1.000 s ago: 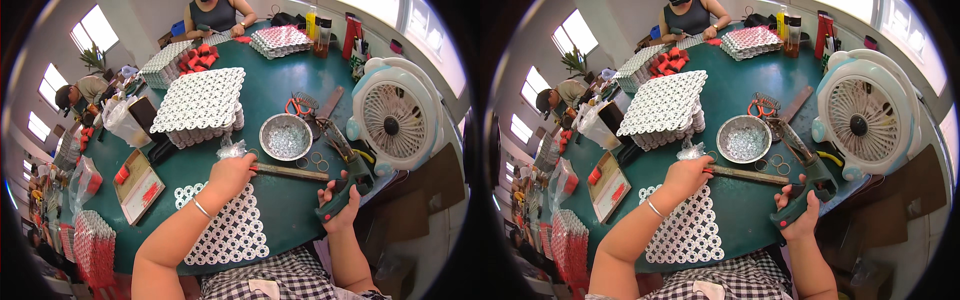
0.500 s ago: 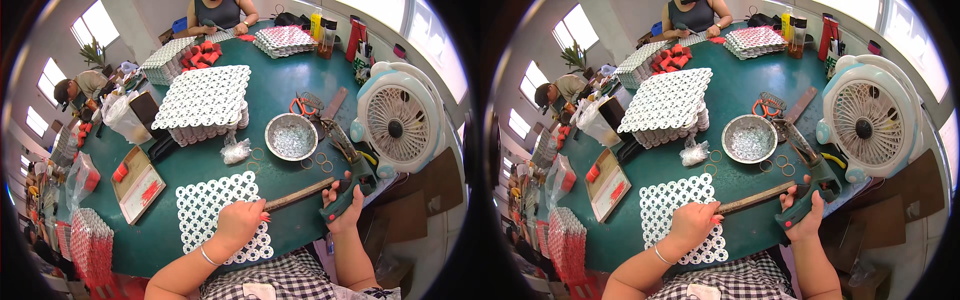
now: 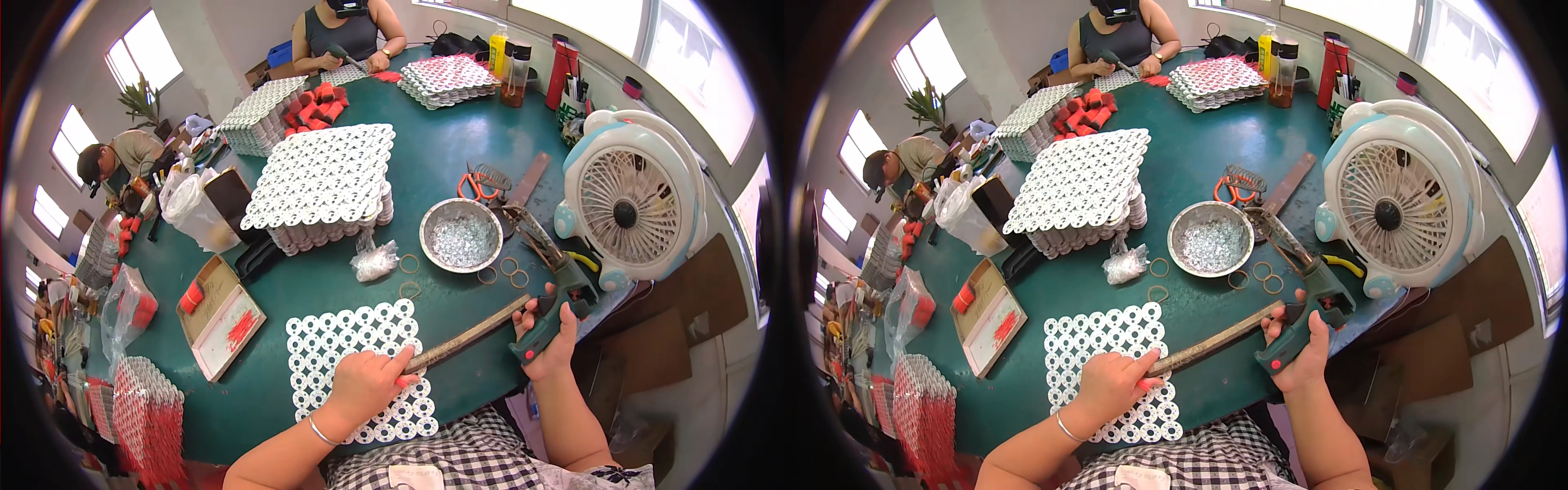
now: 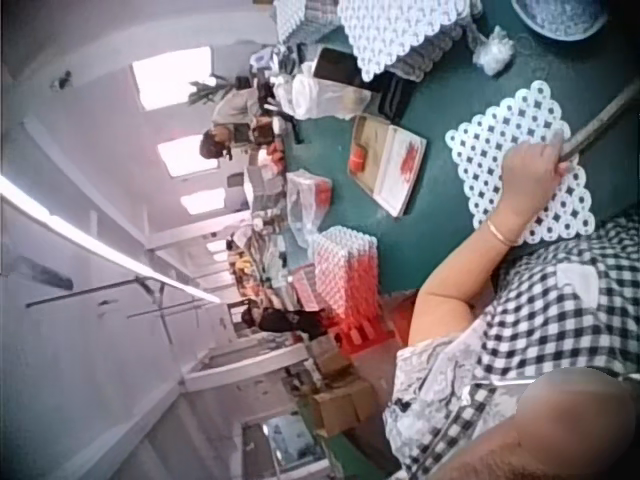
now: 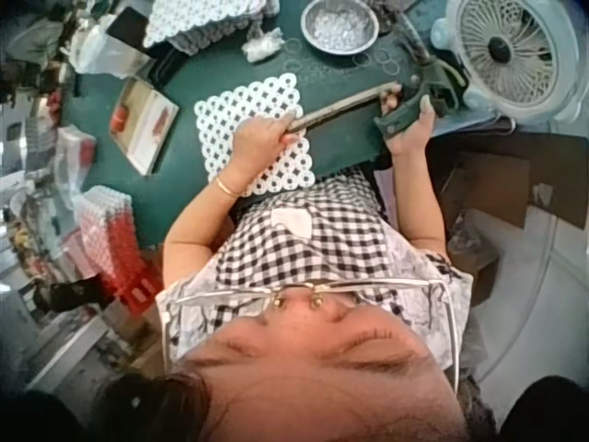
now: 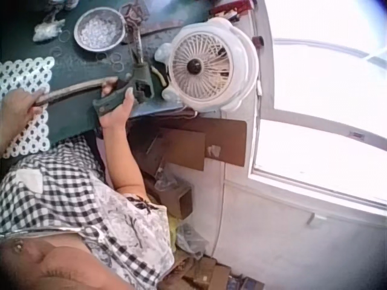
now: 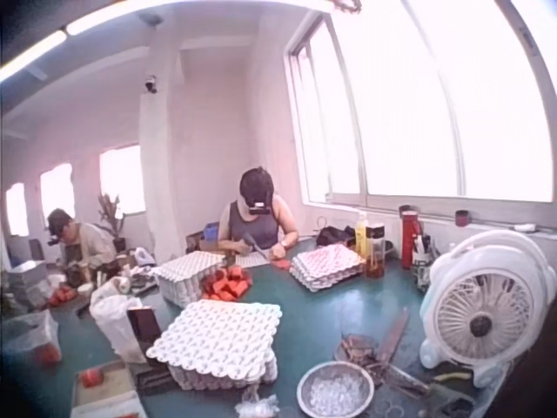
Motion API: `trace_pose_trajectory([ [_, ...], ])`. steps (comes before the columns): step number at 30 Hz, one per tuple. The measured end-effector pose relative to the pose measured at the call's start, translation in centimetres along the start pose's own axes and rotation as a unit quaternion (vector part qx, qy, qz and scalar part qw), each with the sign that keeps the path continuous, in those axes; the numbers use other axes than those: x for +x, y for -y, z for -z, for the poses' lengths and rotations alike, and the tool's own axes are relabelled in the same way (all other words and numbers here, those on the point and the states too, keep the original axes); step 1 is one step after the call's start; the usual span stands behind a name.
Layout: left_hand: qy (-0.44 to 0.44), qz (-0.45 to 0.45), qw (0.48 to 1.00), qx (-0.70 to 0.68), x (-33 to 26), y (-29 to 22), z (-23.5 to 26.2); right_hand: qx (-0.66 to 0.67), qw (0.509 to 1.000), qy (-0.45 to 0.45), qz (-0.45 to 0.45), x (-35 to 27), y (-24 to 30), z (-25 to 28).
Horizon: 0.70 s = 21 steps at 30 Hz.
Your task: The person assembles LED light panels by connecting wires with a soldering iron.
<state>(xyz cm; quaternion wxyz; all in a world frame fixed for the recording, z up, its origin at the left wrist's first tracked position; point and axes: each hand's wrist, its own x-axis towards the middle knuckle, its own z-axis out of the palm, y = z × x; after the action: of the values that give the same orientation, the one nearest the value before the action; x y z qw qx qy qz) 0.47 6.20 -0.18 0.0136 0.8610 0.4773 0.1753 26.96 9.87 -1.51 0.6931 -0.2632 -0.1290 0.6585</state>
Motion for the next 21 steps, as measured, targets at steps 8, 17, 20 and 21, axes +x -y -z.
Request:
trace_pose_trajectory([
  [8, -0.073, 0.156, 0.981, -0.092, 7.8, 3.1, 0.1, 0.030, 1.000, -0.006, 0.003, 0.2, 0.3, 0.0],
  [17, -0.113, 0.166, 0.979, 0.034, 13.3, 4.9, -1.9, 0.041, 0.999, 0.016, -0.015, 0.3, 0.1, -0.1],
  [20, -0.043, 0.149, 0.984, 0.092, 11.4, 3.9, -1.4, 0.043, 0.999, 0.012, -0.022, 0.1, 0.2, 0.2],
  [21, -0.038, 0.166, 0.984, 0.055, 10.3, 3.1, -0.4, 0.044, 0.999, 0.003, -0.023, 0.2, 0.4, 0.4],
])
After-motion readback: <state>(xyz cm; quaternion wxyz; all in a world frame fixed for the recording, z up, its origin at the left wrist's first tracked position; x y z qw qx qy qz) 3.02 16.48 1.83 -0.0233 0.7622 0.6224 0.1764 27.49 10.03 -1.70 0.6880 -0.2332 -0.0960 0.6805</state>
